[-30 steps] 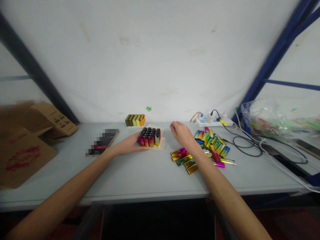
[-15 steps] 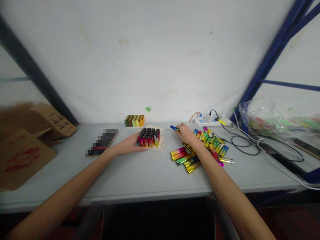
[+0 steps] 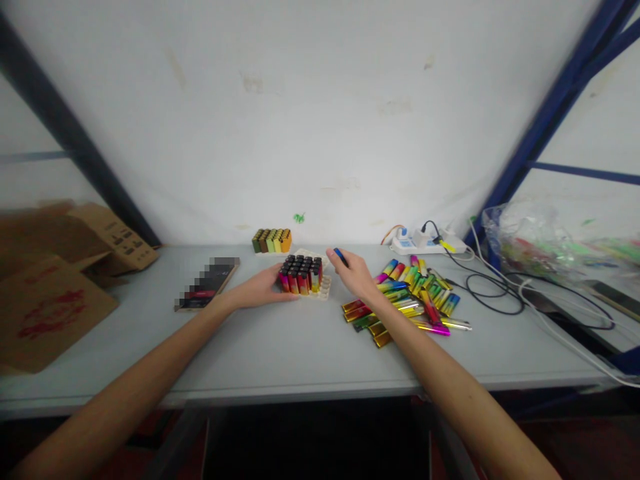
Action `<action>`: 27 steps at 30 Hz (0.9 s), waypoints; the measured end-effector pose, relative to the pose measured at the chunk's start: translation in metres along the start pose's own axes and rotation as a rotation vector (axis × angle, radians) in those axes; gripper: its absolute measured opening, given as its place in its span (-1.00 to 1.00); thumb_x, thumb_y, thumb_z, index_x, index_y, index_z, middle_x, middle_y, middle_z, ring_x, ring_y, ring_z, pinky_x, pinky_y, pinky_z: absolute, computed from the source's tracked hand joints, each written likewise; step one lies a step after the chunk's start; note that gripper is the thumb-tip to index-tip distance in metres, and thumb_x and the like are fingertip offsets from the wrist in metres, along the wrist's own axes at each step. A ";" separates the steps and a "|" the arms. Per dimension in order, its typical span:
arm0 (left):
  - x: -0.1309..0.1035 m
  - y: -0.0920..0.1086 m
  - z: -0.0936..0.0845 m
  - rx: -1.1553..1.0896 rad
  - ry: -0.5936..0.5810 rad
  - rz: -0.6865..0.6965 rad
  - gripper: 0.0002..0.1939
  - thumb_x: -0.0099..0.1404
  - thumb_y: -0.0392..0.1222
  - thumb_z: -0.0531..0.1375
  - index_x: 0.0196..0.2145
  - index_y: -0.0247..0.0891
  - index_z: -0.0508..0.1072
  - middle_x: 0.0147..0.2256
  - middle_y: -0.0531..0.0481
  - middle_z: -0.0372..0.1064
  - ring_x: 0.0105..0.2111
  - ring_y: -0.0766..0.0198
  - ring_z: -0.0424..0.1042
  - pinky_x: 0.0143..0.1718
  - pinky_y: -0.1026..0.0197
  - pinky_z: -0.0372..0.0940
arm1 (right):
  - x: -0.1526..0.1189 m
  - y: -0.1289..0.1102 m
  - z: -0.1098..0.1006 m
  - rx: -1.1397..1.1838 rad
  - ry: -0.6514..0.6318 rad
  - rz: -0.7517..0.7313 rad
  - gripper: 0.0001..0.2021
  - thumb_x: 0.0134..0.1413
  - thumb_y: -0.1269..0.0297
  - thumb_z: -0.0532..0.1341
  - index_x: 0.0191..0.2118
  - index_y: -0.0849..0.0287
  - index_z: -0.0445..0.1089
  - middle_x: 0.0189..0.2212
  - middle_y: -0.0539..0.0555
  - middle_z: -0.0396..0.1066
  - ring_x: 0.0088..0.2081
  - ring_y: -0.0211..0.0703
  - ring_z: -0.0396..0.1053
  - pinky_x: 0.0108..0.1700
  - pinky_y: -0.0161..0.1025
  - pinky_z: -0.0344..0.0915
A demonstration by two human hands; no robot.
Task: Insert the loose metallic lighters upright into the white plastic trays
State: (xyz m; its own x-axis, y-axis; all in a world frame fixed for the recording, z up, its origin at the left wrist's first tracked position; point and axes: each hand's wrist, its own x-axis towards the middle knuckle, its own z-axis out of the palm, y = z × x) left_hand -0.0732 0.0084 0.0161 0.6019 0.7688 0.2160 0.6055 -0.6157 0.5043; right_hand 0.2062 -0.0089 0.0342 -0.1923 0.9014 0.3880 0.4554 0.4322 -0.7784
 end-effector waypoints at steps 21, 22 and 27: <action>0.000 0.004 -0.002 -0.018 0.015 0.011 -0.20 0.17 0.20 0.36 0.24 -0.28 0.32 0.20 -0.23 0.38 0.17 -0.14 0.39 0.28 -0.11 0.24 | -0.010 -0.016 0.011 -0.107 0.060 -0.057 -0.61 0.32 -0.17 0.09 -0.16 0.08 0.32 -0.50 -0.06 0.40 -0.43 -0.16 0.33 -0.33 -0.27 0.17; 0.000 0.005 -0.002 -0.008 0.018 0.008 -0.20 0.17 0.20 0.37 0.23 -0.28 0.32 0.19 -0.23 0.39 0.17 -0.14 0.39 0.27 -0.11 0.24 | -0.010 -0.017 0.011 -0.101 0.047 -0.075 -0.62 0.35 -0.15 0.07 -0.12 0.09 0.32 -0.46 -0.04 0.43 -0.41 -0.15 0.36 -0.31 -0.26 0.21; -0.001 0.008 -0.003 0.005 0.005 -0.005 -0.22 0.17 0.20 0.36 0.21 -0.29 0.35 0.19 -0.25 0.38 0.17 -0.14 0.39 0.27 -0.10 0.25 | -0.009 -0.018 0.007 -0.120 0.070 -0.222 -0.64 0.37 -0.09 0.07 -0.18 0.12 0.35 -0.25 0.10 0.45 -0.21 -0.11 0.39 -0.16 -0.22 0.31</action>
State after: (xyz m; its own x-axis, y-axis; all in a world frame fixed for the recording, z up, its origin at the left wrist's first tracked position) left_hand -0.0703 0.0030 0.0224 0.5965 0.7725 0.2177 0.6107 -0.6129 0.5014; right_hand 0.1940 -0.0247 0.0408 -0.2401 0.7788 0.5795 0.5090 0.6094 -0.6079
